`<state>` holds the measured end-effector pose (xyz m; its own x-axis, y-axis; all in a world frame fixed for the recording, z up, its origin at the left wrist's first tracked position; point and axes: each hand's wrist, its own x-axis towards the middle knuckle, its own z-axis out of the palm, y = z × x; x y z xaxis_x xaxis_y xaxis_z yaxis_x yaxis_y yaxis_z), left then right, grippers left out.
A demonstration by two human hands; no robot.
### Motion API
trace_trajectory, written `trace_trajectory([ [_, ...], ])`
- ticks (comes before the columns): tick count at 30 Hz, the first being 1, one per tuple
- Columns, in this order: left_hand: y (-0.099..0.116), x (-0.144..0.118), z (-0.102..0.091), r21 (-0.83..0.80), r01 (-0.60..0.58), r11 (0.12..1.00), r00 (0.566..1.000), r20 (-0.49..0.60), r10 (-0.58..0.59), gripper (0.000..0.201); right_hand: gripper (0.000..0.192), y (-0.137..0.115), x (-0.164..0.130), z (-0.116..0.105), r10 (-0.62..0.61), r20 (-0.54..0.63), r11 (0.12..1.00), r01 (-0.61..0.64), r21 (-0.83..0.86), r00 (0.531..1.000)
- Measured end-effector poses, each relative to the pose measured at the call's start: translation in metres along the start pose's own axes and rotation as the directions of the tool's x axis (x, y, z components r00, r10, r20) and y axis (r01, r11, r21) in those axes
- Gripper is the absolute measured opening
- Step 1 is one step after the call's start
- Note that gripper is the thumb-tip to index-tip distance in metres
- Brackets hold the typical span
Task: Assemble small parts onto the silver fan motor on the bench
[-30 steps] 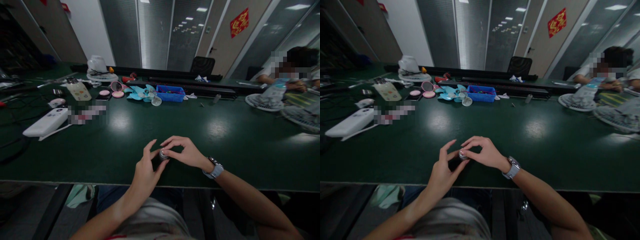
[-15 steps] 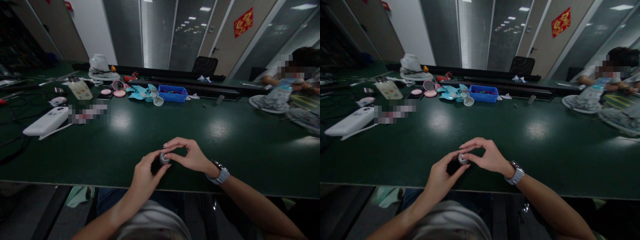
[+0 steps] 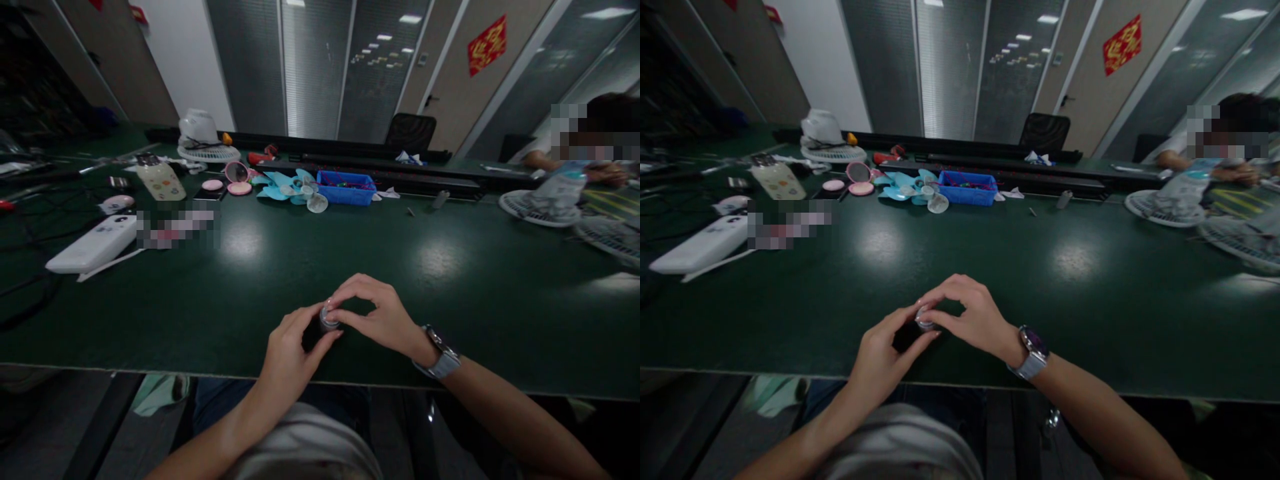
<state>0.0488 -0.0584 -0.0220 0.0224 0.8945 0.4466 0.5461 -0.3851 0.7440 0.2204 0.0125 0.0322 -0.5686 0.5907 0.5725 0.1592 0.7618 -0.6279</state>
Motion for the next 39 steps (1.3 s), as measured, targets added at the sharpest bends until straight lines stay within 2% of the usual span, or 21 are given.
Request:
trace_trajectory([
  [3,0.001,0.001,-0.001,0.008,0.006,1.000,1.000,0.008,-0.006,0.034,0.021,0.001,-0.002,-0.001,-0.021,0.005,1.000,0.021,-0.002,1.000],
  [8,0.003,0.001,0.000,0.021,0.008,1.000,0.999,0.041,-0.009,0.032,0.017,0.004,-0.004,0.001,-0.006,0.039,1.000,0.007,-0.019,0.999],
  [12,0.006,0.002,-0.002,0.032,0.011,0.999,0.997,0.069,-0.013,0.027,0.015,0.004,-0.003,0.003,-0.023,-0.054,0.999,0.024,0.033,0.998],
  [16,0.007,0.003,-0.003,0.045,0.013,0.999,0.997,0.076,-0.016,0.029,0.012,0.016,-0.004,-0.015,0.106,-0.123,0.984,-0.087,0.155,0.987],
  [18,0.007,0.003,-0.003,0.051,0.015,0.999,0.998,0.068,-0.018,0.031,0.023,0.028,-0.007,-0.030,0.194,-0.063,0.964,-0.178,0.195,0.979],
  [22,0.007,0.003,-0.002,0.049,0.028,0.998,0.998,0.063,-0.031,0.030,0.025,0.054,-0.017,-0.050,0.339,0.168,0.923,-0.361,0.129,0.926],
  [26,0.007,0.002,-0.003,0.047,0.033,0.998,0.997,0.068,-0.036,0.031,0.029,0.066,-0.023,-0.054,0.354,0.253,0.919,-0.386,0.086,0.900],
  [30,0.006,0.002,-0.003,0.062,0.032,0.998,0.997,0.072,-0.036,0.032,0.037,0.067,-0.022,-0.056,0.335,0.294,0.930,-0.364,0.051,0.895],
  [32,0.006,0.002,-0.003,0.068,0.028,0.997,0.997,0.070,-0.033,0.032,0.034,0.067,-0.020,-0.057,0.319,0.308,0.935,-0.351,0.054,0.896],
  [36,0.006,0.002,-0.003,0.070,0.027,0.997,0.997,0.073,-0.032,0.033,0.024,0.066,-0.018,-0.053,0.313,0.259,0.932,-0.348,0.100,0.914],
  [39,0.005,0.002,-0.003,0.050,0.028,0.998,0.997,0.072,-0.031,0.034,0.029,0.057,-0.015,-0.040,0.328,0.133,0.925,-0.346,0.155,0.935],
])
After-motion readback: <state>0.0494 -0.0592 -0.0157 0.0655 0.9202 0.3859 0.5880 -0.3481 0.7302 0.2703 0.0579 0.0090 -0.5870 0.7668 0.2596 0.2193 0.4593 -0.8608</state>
